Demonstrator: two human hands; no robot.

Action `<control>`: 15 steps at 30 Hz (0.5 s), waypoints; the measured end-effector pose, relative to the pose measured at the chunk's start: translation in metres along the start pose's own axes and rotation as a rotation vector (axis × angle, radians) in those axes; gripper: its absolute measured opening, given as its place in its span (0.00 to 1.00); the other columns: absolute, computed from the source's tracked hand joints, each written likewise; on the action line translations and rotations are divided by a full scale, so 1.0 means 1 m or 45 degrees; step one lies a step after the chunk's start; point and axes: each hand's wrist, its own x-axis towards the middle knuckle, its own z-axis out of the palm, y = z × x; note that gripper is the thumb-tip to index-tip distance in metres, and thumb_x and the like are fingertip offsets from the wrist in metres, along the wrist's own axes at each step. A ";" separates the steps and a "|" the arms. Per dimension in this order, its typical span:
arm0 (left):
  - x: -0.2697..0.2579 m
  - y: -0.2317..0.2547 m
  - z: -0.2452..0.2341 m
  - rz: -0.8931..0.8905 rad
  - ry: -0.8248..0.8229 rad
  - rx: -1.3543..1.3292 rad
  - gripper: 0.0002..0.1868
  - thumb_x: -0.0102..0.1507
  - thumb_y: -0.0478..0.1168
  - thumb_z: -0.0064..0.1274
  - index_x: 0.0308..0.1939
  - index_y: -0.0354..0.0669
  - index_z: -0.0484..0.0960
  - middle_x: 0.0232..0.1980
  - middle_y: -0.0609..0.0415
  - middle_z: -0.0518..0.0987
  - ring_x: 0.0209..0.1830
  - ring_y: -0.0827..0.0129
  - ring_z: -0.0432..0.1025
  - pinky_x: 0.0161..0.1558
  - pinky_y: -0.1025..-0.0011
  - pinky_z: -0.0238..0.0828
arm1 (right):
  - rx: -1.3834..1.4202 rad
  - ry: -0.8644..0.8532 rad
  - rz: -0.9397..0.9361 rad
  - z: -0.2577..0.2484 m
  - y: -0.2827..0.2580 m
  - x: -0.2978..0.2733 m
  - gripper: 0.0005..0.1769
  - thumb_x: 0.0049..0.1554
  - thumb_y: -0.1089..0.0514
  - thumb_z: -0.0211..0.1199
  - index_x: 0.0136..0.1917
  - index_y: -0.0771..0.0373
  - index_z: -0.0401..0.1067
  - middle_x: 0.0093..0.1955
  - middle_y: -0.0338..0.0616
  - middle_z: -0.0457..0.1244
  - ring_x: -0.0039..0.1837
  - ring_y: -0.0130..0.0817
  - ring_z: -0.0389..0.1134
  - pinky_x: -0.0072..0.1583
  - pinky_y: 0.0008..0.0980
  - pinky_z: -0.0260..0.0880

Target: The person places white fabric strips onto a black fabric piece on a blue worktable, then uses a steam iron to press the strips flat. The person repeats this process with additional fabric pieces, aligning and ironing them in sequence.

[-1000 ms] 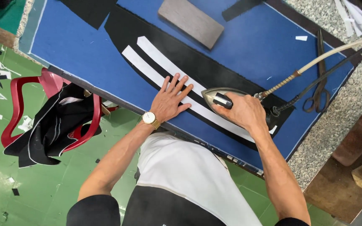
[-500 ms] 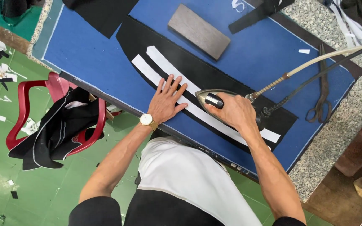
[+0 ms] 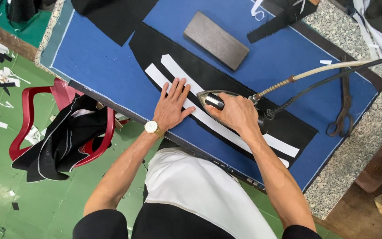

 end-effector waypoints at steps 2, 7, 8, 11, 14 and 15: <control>0.000 -0.003 -0.003 0.005 0.000 -0.009 0.43 0.71 0.72 0.30 0.81 0.50 0.54 0.85 0.50 0.47 0.85 0.59 0.38 0.81 0.51 0.25 | 0.023 0.014 -0.003 0.002 -0.005 0.008 0.28 0.57 0.35 0.61 0.59 0.57 0.78 0.45 0.57 0.73 0.51 0.58 0.76 0.53 0.50 0.75; 0.008 -0.024 -0.011 -0.041 0.147 -0.056 0.34 0.74 0.63 0.36 0.76 0.45 0.65 0.79 0.48 0.63 0.81 0.58 0.51 0.78 0.48 0.35 | 0.072 0.068 -0.039 0.000 -0.025 0.023 0.28 0.57 0.35 0.61 0.54 0.60 0.78 0.43 0.61 0.72 0.50 0.61 0.75 0.52 0.52 0.74; 0.012 -0.031 -0.013 -0.039 0.146 -0.056 0.34 0.74 0.63 0.36 0.76 0.45 0.65 0.79 0.48 0.63 0.81 0.58 0.51 0.78 0.48 0.35 | 0.073 0.069 -0.037 0.000 -0.029 0.027 0.28 0.57 0.35 0.61 0.54 0.60 0.78 0.43 0.61 0.72 0.50 0.61 0.75 0.52 0.52 0.74; 0.025 -0.055 -0.015 -0.048 0.273 -0.049 0.26 0.74 0.54 0.41 0.73 0.47 0.69 0.70 0.53 0.73 0.76 0.61 0.59 0.73 0.52 0.46 | 0.081 0.078 -0.061 0.000 -0.039 0.038 0.27 0.56 0.36 0.63 0.54 0.61 0.78 0.43 0.62 0.72 0.50 0.61 0.75 0.52 0.52 0.74; 0.040 -0.079 -0.018 -0.134 0.285 -0.188 0.22 0.74 0.49 0.42 0.72 0.52 0.71 0.63 0.60 0.79 0.71 0.68 0.64 0.68 0.60 0.51 | 0.095 0.111 -0.077 0.001 -0.047 0.049 0.26 0.57 0.36 0.63 0.52 0.61 0.78 0.41 0.62 0.71 0.49 0.61 0.75 0.50 0.52 0.75; 0.044 -0.084 -0.023 -0.126 0.338 -0.196 0.21 0.73 0.46 0.45 0.70 0.49 0.74 0.60 0.57 0.79 0.67 0.67 0.65 0.64 0.62 0.55 | 0.103 0.114 -0.071 0.001 -0.050 0.053 0.26 0.56 0.36 0.63 0.51 0.61 0.78 0.41 0.62 0.71 0.49 0.61 0.75 0.50 0.52 0.75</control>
